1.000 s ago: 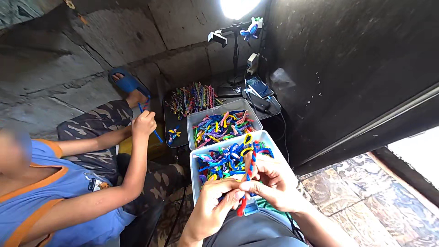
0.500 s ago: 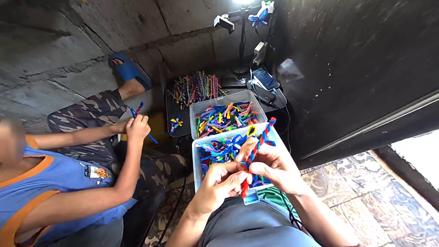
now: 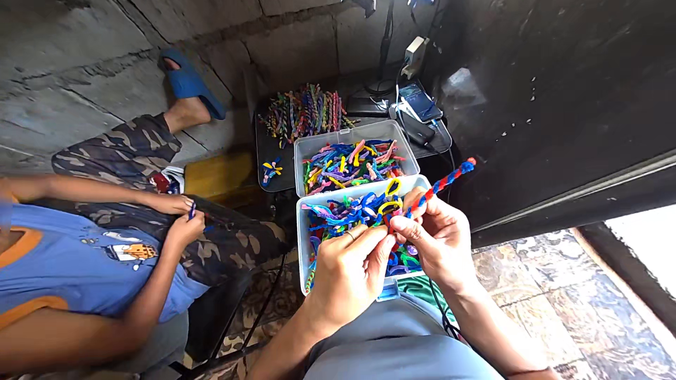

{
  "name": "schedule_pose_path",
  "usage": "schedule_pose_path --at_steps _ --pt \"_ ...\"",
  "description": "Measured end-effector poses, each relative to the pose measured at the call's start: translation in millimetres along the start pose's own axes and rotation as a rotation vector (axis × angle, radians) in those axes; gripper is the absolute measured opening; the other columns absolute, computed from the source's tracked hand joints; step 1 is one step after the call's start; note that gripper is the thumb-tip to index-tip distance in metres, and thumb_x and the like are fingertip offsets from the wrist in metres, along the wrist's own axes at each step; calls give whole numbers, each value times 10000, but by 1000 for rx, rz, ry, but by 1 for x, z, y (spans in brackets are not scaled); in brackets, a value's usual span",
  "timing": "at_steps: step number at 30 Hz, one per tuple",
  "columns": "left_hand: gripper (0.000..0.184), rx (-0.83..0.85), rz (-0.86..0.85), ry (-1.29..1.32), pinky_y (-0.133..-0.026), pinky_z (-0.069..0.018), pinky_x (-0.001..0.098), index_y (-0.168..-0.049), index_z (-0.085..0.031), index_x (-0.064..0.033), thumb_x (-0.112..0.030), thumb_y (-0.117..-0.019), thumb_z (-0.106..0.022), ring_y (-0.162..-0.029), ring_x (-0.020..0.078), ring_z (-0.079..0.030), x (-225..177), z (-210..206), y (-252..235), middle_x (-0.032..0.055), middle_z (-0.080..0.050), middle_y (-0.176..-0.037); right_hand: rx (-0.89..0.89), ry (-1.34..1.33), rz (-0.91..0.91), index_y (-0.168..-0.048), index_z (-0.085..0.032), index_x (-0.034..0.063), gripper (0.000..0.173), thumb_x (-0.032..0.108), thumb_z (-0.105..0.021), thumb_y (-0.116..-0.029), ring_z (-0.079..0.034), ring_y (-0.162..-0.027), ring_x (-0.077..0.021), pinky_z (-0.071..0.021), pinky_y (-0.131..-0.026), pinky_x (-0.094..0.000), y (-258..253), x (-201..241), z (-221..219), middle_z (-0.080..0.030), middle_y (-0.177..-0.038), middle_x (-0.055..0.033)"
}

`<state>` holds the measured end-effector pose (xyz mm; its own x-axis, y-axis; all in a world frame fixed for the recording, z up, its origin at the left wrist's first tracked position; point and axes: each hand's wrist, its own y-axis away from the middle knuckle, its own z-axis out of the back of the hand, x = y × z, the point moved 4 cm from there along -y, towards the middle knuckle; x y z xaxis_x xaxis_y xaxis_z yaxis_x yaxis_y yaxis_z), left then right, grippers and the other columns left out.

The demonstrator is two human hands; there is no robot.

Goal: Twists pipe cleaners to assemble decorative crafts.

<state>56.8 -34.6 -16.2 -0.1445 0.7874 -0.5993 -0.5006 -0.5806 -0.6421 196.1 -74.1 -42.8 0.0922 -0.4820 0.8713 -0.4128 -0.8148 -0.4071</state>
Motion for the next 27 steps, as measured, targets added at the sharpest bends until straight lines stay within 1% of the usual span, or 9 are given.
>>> schedule_pose_path --at_steps 3,6,10,12,15,18,21,24,27 --pt "232 67 87 191 -676 -498 93 -891 -727 76 -84 -985 -589 -716 -50 -604 6 6 -1 68 -695 -779 164 -139 -76 -919 -692 201 47 205 -697 -965 -639 -777 35 -572 -707 -146 -4 -3 1 -668 -915 116" --pt "199 141 216 501 -625 -463 75 -947 -718 51 -61 -1002 -563 -686 -112 -543 12 10 -2 -60 -670 -785 371 -242 -39 -1076 -729 199 145 299 -651 -1005 -663 -902 27 -573 -765 -150 -8 -4 1 -702 -1108 99" --pt "169 302 379 894 -548 -384 42 -1020 -720 -38 -68 -1021 -553 -633 -154 -481 13 7 -2 -156 -658 -800 375 -214 61 -999 -765 162 73 178 -698 -975 -664 -925 26 -569 -796 -149 -6 -3 2 -715 -1057 95" --pt "170 285 317 764 -582 -416 52 -991 -714 -2 -67 -1021 -559 -661 -143 -507 12 6 -2 -127 -652 -792 303 -92 95 -908 -712 187 58 193 -709 -965 -624 -874 60 -547 -783 -124 -5 0 3 -658 -943 132" --pt "203 151 134 293 -660 -502 90 -939 -739 66 -71 -993 -601 -698 -64 -600 7 6 -1 36 -710 -804 192 44 86 -844 -623 197 142 202 -707 -958 -591 -798 70 -545 -731 -117 -4 -1 3 -595 -882 133" --pt "214 29 -15 -236 -602 -496 197 -895 -762 6 -121 -981 -614 -634 102 -633 -1 -1 5 100 -694 -737 111 67 31 -815 -581 189 173 147 -685 -946 -574 -723 44 -543 -679 -137 -3 -5 1 -564 -829 113" --pt "208 -14 -65 -372 -547 -478 240 -877 -756 2 -106 -976 -609 -582 156 -609 0 -7 8 106 -656 -686 64 52 -56 -800 -568 197 190 110 -672 -934 -573 -668 35 -538 -632 -141 -2 -9 0 -560 -787 111" --pt "220 104 81 57 -631 -495 126 -919 -747 43 -93 -993 -590 -661 3 -608 8 0 6 68 -703 -775 158 -53 -130 -822 -622 190 147 131 -700 -931 -603 -689 29 -556 -649 -148 -5 -10 1 -606 -800 105" --pt "175 277 290 661 -596 -424 59 -982 -703 22 -65 -1027 -557 -668 -126 -509 17 2 5 -89 -644 -792 426 -181 -130 -922 -697 187 88 267 -722 -951 -636 -807 44 -561 -706 -137 -9 -9 3 -660 -930 120"
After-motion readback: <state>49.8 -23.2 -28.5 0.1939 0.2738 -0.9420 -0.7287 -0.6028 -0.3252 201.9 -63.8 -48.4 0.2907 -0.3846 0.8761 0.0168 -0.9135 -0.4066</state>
